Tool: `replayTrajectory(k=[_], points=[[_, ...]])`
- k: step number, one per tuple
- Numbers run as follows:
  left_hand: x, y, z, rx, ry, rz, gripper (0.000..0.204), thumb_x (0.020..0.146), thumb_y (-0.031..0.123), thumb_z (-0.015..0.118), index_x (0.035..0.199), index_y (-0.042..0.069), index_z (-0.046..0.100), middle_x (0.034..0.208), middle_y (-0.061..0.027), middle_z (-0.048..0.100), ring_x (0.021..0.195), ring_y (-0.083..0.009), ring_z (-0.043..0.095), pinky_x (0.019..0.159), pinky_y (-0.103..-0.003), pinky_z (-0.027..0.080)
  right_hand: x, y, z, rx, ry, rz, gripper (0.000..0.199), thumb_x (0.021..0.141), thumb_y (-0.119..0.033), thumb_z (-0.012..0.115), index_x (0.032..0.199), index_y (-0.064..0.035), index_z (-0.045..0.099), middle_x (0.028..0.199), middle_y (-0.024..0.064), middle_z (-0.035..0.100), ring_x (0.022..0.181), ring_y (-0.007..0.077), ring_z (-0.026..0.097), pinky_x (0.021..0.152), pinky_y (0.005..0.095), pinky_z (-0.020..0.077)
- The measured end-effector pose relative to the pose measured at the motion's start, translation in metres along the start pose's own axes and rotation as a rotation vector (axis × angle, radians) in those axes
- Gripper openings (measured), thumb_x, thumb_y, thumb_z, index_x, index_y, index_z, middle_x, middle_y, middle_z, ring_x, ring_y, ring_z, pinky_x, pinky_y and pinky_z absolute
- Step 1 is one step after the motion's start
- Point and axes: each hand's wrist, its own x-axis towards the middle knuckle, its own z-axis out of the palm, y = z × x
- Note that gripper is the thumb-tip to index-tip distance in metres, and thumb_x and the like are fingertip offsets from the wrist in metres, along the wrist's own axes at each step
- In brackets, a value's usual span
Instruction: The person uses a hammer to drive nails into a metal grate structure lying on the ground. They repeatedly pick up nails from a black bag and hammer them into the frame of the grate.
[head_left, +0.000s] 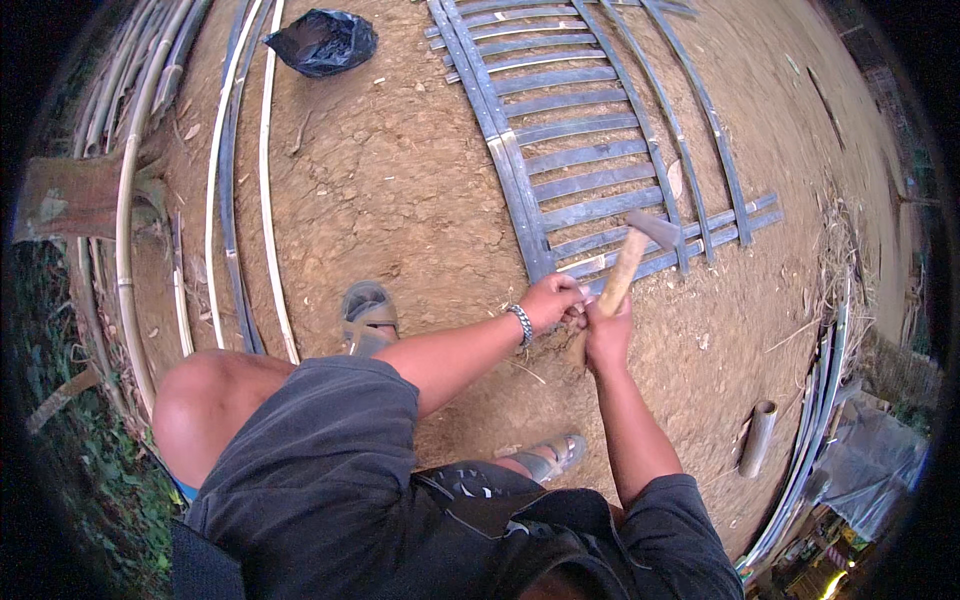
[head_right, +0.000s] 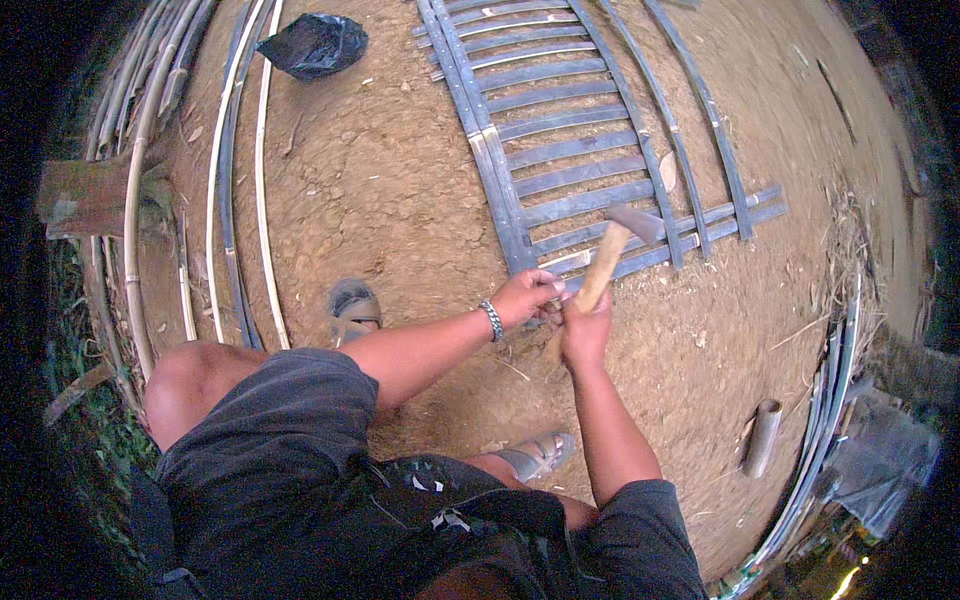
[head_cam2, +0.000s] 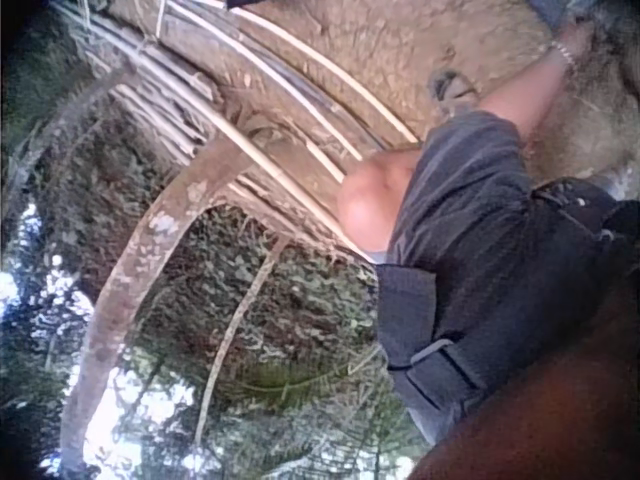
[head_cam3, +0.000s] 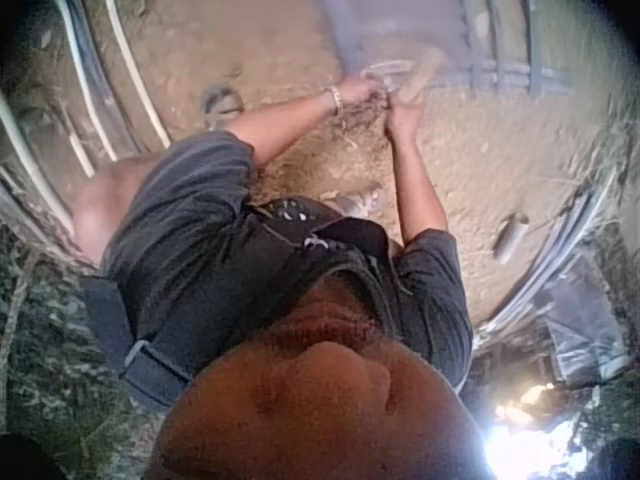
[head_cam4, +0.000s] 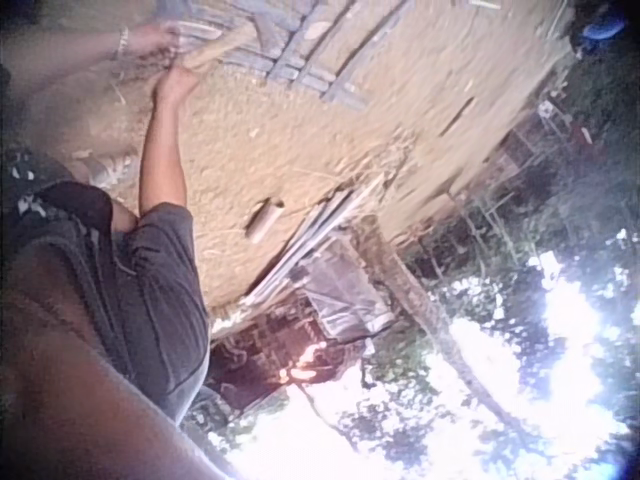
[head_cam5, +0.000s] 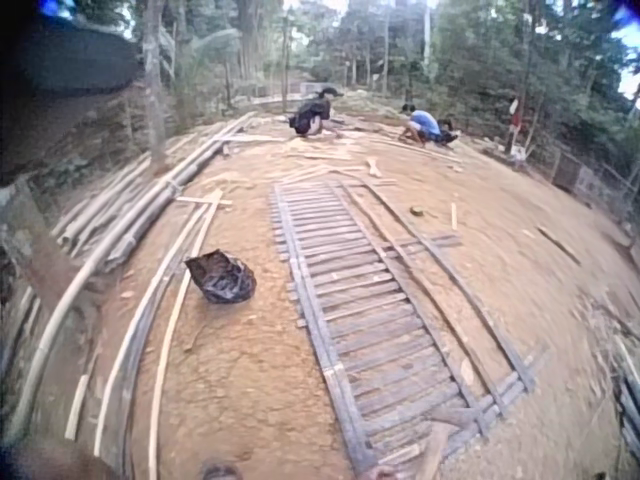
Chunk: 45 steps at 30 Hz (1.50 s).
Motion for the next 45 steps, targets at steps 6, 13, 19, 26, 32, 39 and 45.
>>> replayTrajectory(k=[6,13,19,26,32,39,45], points=[[-0.006,0.010,0.010,-0.029,0.180,0.288,0.023,0.094,0.015,0.073,0.110,-0.001,0.071,0.093,-0.0048,0.075,0.083,-0.0096,0.068,0.074,-0.024,0.054,0.016,-0.030,0.018,0.312,0.066,0.186,0.026,0.093,-0.005,0.068,0.109,-0.0077,0.047,0.079,0.0036,0.059,0.056,0.0123,0.056,0.048,0.0274,0.0491],[-0.027,0.045,0.013,0.179,0.377,0.479,0.016,0.092,0.011,0.072,0.102,-0.002,0.074,0.089,-0.0048,0.070,0.073,-0.0089,0.068,0.064,-0.023,0.053,0.020,-0.019,0.047,0.789,-0.085,0.359,0.017,0.099,-0.003,0.056,0.113,-0.0112,0.048,0.085,0.0016,0.059,0.064,0.0091,0.055,0.053,0.0243,0.0483],[-0.022,0.063,-0.023,0.691,0.573,0.735,0.015,0.089,0.017,0.068,0.094,0.003,0.071,0.092,-0.0166,0.068,0.085,-0.0360,0.066,0.077,-0.042,0.052,0.020,-0.013,0.065,0.536,-0.044,0.374,0.029,0.094,-0.004,0.067,0.114,-0.0107,0.046,0.086,0.0032,0.058,0.061,0.0111,0.055,0.050,0.0262,0.0483],[0.017,0.077,-0.102,0.873,0.742,0.626,0.018,0.088,0.022,0.071,0.094,0.006,0.073,0.090,-0.0156,0.071,0.086,-0.0344,0.067,0.078,-0.042,0.053,-0.010,-0.014,0.047,0.047,-0.096,0.194,0.040,0.087,-0.001,0.072,0.116,-0.0062,0.044,0.086,0.0058,0.058,0.057,0.0131,0.055,0.050,0.0286,0.0488],[0.047,0.081,-0.119,1.026,0.794,0.780,0.015,0.086,0.019,0.074,0.092,0.004,0.074,0.095,-0.0141,0.069,0.089,-0.0334,0.067,0.080,-0.041,0.054,-0.043,0.006,0.037,-0.094,-0.228,0.238,0.049,0.086,0.000,0.073,0.125,-0.0026,0.043,0.085,0.0051,0.059,0.060,0.0127,0.057,0.051,0.0274,0.0489],[0.056,0.073,-0.127,1.084,0.830,0.890,0.013,0.086,0.015,0.074,0.087,0.003,0.069,0.090,-0.0142,0.065,0.084,-0.0348,0.064,0.074,-0.044,0.052,-0.060,0.016,0.045,-0.100,-0.280,0.318,0.055,0.087,0.003,0.072,0.132,-0.0025,0.042,0.085,0.0040,0.058,0.061,0.0119,0.057,0.052,0.0268,0.0485],[0.056,0.073,-0.127,1.107,0.803,0.905,0.013,0.085,0.015,0.073,0.086,0.003,0.068,0.088,-0.0141,0.065,0.082,-0.0352,0.064,0.073,-0.044,0.052,-0.035,0.018,0.040,-0.456,-0.301,0.143,0.059,0.094,-0.008,0.065,0.144,-0.0032,0.036,0.094,0.0129,0.062,0.073,0.0211,0.062,0.064,0.0344,0.0523]])
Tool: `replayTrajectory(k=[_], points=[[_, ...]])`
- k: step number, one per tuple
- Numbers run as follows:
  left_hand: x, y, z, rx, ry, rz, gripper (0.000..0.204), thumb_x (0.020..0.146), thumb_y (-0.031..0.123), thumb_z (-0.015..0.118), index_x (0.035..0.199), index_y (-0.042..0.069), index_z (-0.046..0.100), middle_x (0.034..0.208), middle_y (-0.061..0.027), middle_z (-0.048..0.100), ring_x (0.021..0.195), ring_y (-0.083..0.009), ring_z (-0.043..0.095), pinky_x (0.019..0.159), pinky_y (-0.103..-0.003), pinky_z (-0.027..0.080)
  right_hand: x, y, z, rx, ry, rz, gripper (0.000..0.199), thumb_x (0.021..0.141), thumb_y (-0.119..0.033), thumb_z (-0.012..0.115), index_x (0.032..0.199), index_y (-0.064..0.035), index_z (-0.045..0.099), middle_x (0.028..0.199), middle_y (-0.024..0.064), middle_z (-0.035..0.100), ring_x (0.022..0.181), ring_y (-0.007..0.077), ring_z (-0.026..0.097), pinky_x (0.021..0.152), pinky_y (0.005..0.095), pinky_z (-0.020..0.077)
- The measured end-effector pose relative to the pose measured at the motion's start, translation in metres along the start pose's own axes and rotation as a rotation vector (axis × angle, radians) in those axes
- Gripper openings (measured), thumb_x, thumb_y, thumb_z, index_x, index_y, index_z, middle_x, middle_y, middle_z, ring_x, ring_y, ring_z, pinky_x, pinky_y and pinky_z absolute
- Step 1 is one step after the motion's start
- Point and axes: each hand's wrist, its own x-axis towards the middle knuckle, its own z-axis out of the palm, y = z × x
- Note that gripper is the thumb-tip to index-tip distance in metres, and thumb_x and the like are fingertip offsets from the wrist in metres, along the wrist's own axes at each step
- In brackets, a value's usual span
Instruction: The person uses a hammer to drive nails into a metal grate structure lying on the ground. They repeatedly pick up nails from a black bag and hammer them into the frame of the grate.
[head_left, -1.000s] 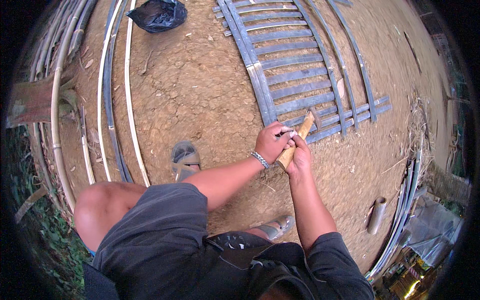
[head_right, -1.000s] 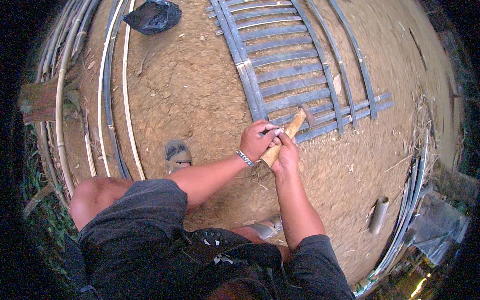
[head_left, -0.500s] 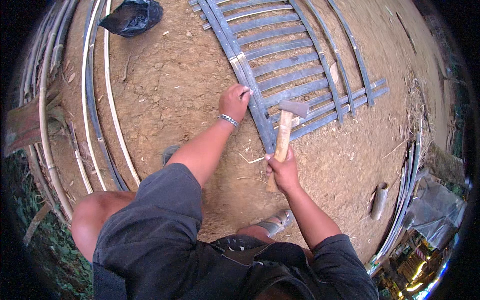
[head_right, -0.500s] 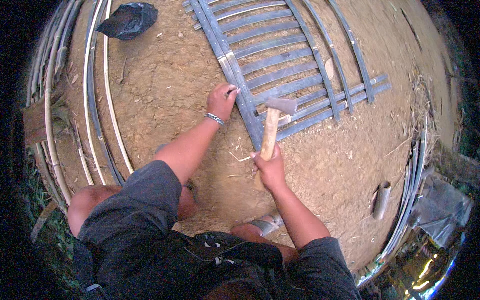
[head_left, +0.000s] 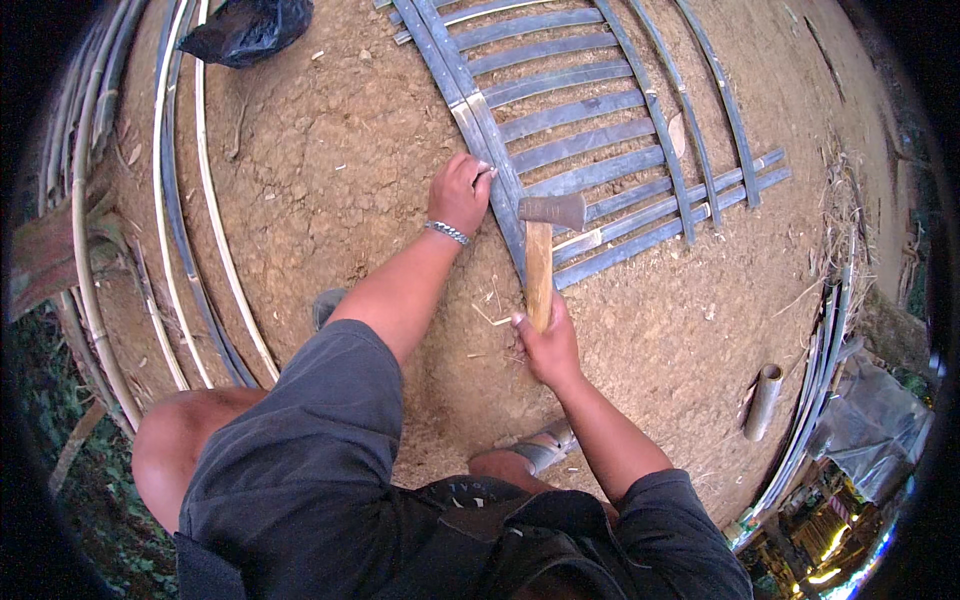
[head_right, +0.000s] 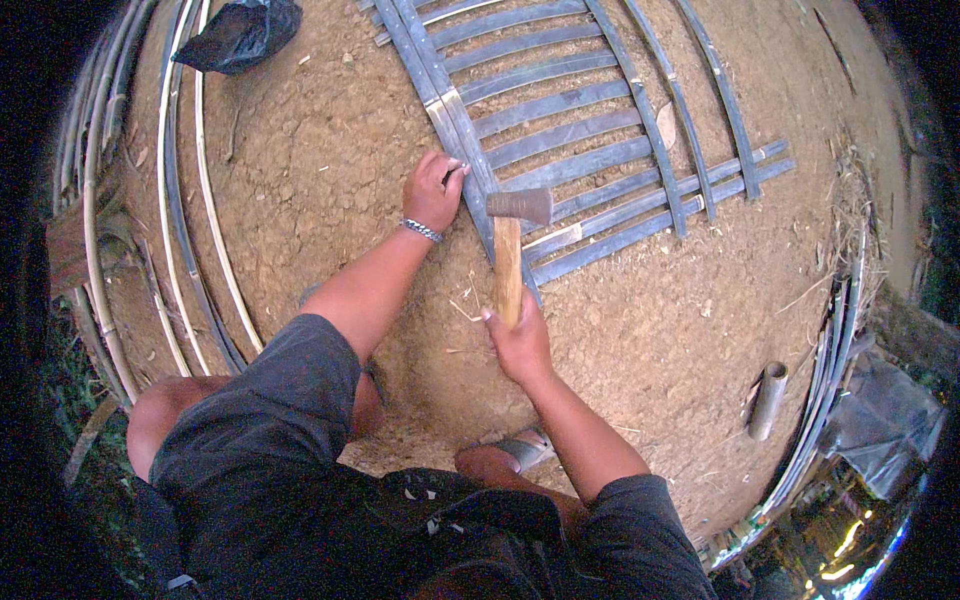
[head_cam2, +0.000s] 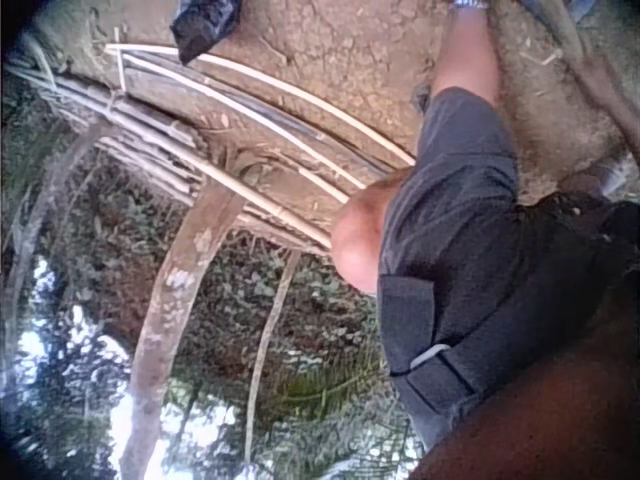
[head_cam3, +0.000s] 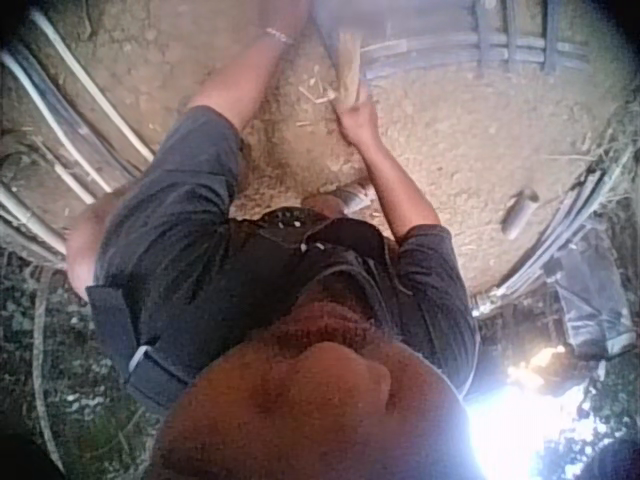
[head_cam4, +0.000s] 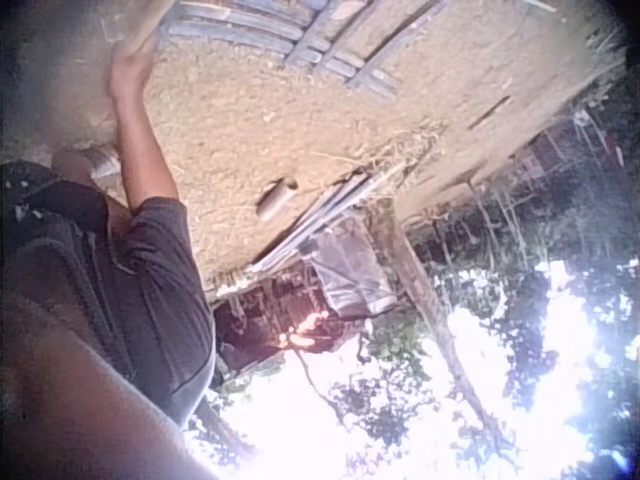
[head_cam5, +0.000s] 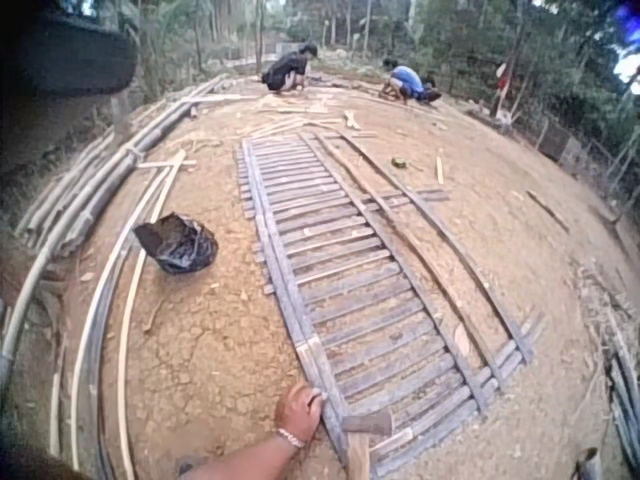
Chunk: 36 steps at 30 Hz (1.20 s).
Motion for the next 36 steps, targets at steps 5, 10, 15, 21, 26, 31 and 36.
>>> replayTrajectory(k=[5,10,15,21,26,31,36], points=[[0.001,-0.001,-0.006,0.028,-0.027,0.022,0.012,0.085,0.015,0.074,0.087,0.004,0.070,0.089,-0.0142,0.065,0.084,-0.0346,0.065,0.075,-0.043,0.053,0.028,-0.030,-0.013,-0.427,0.071,-0.195,0.057,0.101,-0.020,0.053,0.152,-0.0065,0.031,0.130,0.0307,0.060,0.114,0.0492,0.061,0.095,0.0517,0.0502],[0.002,0.003,-0.002,-0.024,-0.025,-0.012,0.011,0.084,0.013,0.074,0.087,0.004,0.070,0.089,-0.0144,0.065,0.085,-0.0344,0.065,0.075,-0.042,0.053,0.049,-0.040,-0.009,-0.475,0.194,-0.470,0.058,0.101,-0.017,0.052,0.155,-0.0116,0.030,0.136,0.0288,0.056,0.118,0.0480,0.059,0.097,0.0505,0.0499],[0.001,-0.001,0.000,0.037,-0.014,0.005,0.011,0.084,0.013,0.075,0.087,0.004,0.070,0.088,-0.0141,0.065,0.083,-0.0341,0.065,0.074,-0.041,0.053,0.068,-0.031,-0.010,-0.594,0.077,-0.333,0.059,0.101,-0.016,0.053,0.155,-0.0100,0.030,0.141,0.0280,0.053,0.122,0.0465,0.058,0.099,0.0489,0.0493],[0.002,-0.001,-0.006,-0.047,-0.074,-0.038,0.012,0.083,0.012,0.075,0.086,0.002,0.069,0.089,-0.0147,0.064,0.086,-0.0351,0.064,0.076,-0.042,0.052,0.066,-0.045,-0.006,-0.370,0.307,-0.579,0.059,0.100,-0.015,0.054,0.155,-0.0107,0.031,0.138,0.0295,0.055,0.119,0.0469,0.059,0.097,0.0491,0.0503],[0.003,0.001,-0.006,-0.003,-0.095,-0.039,0.013,0.083,0.012,0.075,0.087,0.001,0.069,0.089,-0.0151,0.064,0.085,-0.0351,0.064,0.076,-0.042,0.052,0.065,-0.039,-0.012,-0.556,0.027,-0.190,0.059,0.100,-0.015,0.054,0.155,-0.0174,0.033,0.136,0.0291,0.057,0.120,0.0462,0.059,0.098,0.0486,0.0508],[0.004,-0.001,-0.007,-0.013,-0.087,-0.038,0.013,0.083,0.013,0.075,0.086,0.002,0.069,0.088,-0.0153,0.063,0.085,-0.0356,0.064,0.076,-0.043,0.052,0.063,-0.036,-0.007,-0.418,0.247,-0.462,0.057,0.099,-0.013,0.055,0.154,-0.0128,0.036,0.134,0.0297,0.058,0.118,0.0477,0.060,0.097,0.0492,0.0509],[0.004,0.001,-0.006,-0.010,-0.119,-0.058,0.014,0.083,0.013,0.075,0.086,0.001,0.068,0.087,-0.0156,0.063,0.085,-0.0358,0.064,0.076,-0.042,0.052,0.064,-0.035,-0.007,-0.542,0.153,-0.357,0.059,0.098,-0.010,0.056,0.153,-0.0092,0.035,0.132,0.0283,0.060,0.118,0.0470,0.061,0.097,0.0483,0.0508]])
